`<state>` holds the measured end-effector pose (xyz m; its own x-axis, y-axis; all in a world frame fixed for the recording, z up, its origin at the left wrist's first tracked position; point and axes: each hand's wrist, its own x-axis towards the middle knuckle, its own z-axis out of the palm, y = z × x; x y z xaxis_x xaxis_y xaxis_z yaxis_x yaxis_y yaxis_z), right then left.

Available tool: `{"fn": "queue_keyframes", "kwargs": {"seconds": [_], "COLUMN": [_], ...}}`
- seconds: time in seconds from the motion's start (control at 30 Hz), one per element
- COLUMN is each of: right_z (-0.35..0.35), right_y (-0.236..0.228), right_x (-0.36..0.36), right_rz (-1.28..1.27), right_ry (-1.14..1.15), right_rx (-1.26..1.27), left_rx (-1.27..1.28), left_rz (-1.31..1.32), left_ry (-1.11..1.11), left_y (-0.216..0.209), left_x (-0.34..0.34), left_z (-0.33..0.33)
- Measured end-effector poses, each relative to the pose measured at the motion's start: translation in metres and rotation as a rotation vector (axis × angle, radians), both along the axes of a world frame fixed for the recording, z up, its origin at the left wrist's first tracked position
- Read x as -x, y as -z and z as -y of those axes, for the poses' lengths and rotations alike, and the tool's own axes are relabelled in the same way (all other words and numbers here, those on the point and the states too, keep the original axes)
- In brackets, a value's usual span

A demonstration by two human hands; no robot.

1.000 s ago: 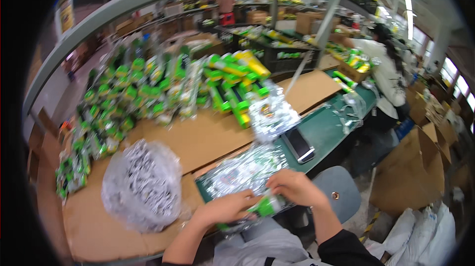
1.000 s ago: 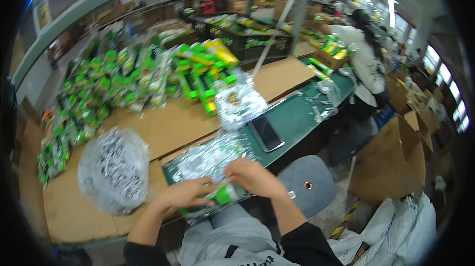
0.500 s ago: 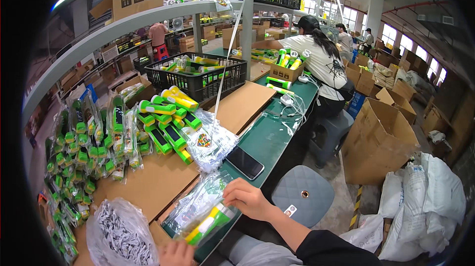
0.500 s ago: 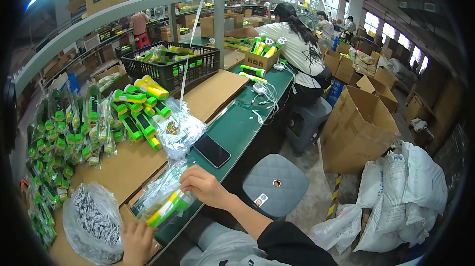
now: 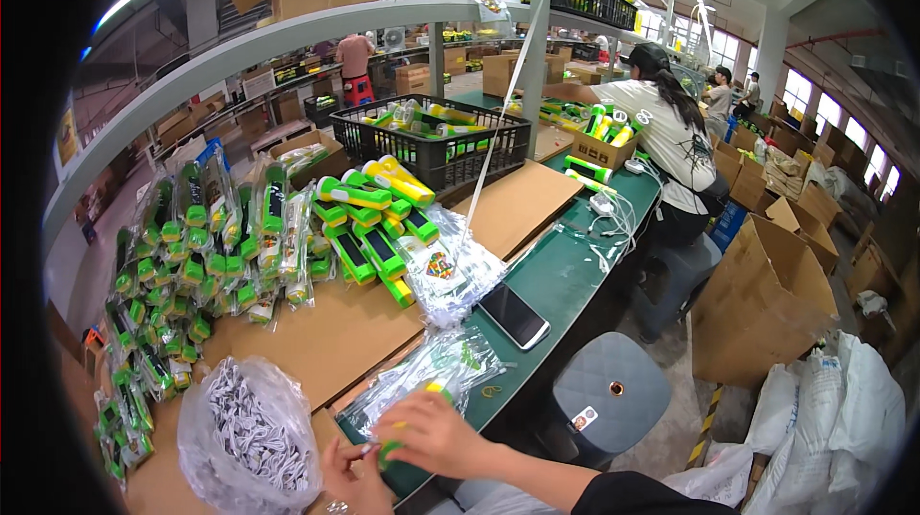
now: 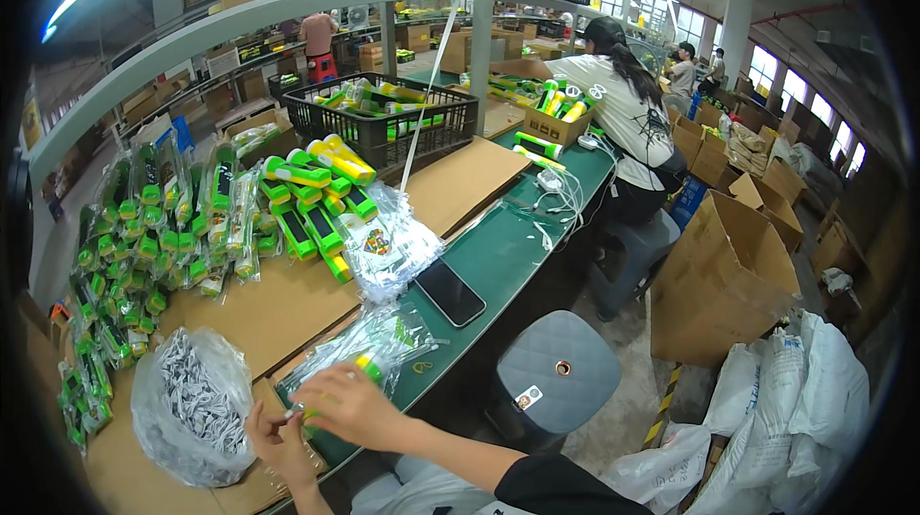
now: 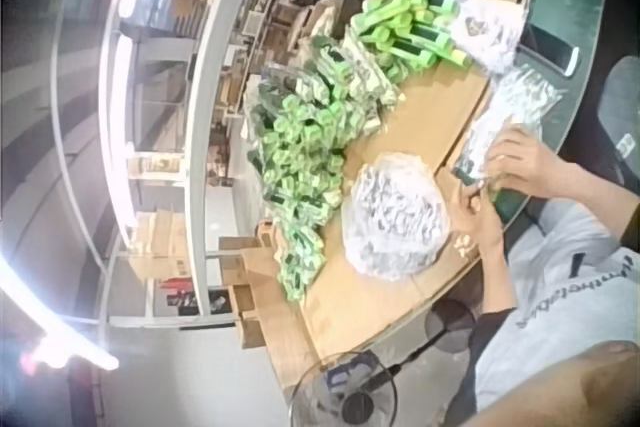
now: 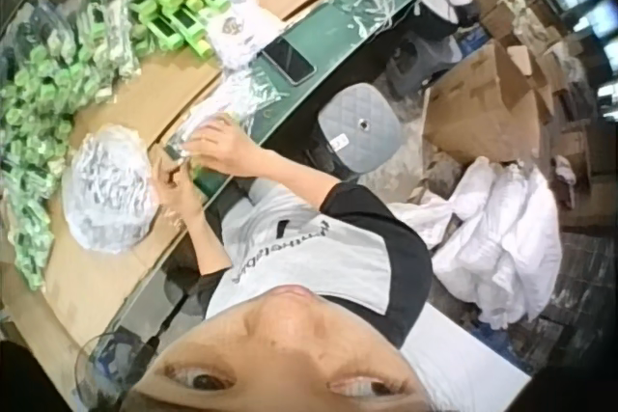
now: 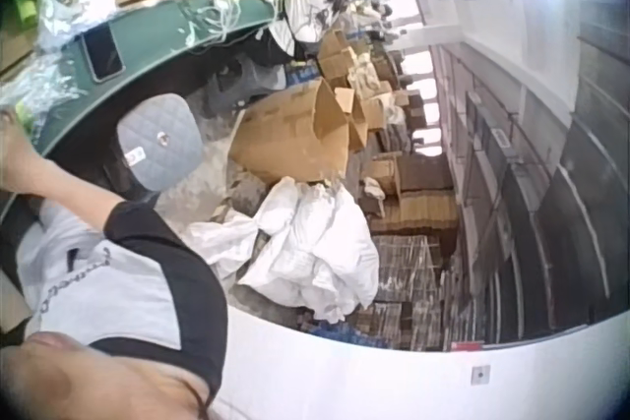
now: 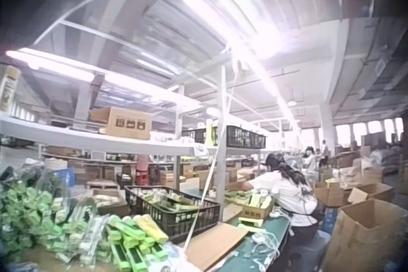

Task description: The person puts flashlights into plastic bags by hand, then organizes the bagged flashlights on an assembly line.

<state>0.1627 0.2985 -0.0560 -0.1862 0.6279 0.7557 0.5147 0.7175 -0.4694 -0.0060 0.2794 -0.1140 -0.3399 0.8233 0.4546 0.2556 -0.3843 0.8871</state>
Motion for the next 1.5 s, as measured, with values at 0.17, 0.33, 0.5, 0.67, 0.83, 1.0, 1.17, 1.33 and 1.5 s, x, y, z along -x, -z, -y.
{"fn": "queue_keyframes", "kwargs": {"seconds": [0.17, 0.33, 0.5, 0.67, 0.83, 1.0, 1.17, 1.33, 1.5], "right_z": [-0.004, -0.005, -0.006, 0.007, 0.013, -0.021, -0.022, -0.015, -0.006], "right_y": [0.012, 0.001, -0.002, -0.017, -0.027, 0.006, 0.027, 0.032, 0.056], "right_x": [0.023, 0.017, -0.012, -0.046, -0.071, -0.065, -0.069, -0.044, 0.066], "right_rz": [0.085, 0.294, 0.311, 0.244, 0.289, 0.198, 0.175, -0.578, -0.641], "right_ry": [-0.136, -0.144, -0.047, -0.010, 0.078, -0.030, 0.076, -0.167, -0.502], "right_rx": [-0.035, -0.135, -0.118, -0.040, -0.044, 0.170, 0.030, 0.462, 0.993], "left_rx": [0.074, 0.123, -0.068, -0.251, -0.235, -0.285, -0.351, -0.290, -0.120], "left_rz": [-0.050, -0.082, -0.331, -0.272, -0.281, -0.225, -0.235, 0.132, 0.402], "left_ry": [0.030, 0.032, -0.060, -0.063, -0.124, -0.290, -0.240, -0.127, -0.089], "left_y": [-0.010, -0.020, -0.026, -0.046, -0.047, -0.041, -0.054, -0.058, -0.042], "left_x": [-0.001, 0.006, 0.025, 0.052, 0.033, 0.052, 0.048, 0.027, 0.045], "left_z": [0.015, 0.025, 0.038, 0.062, 0.058, 0.046, 0.047, 0.056, 0.095]}}
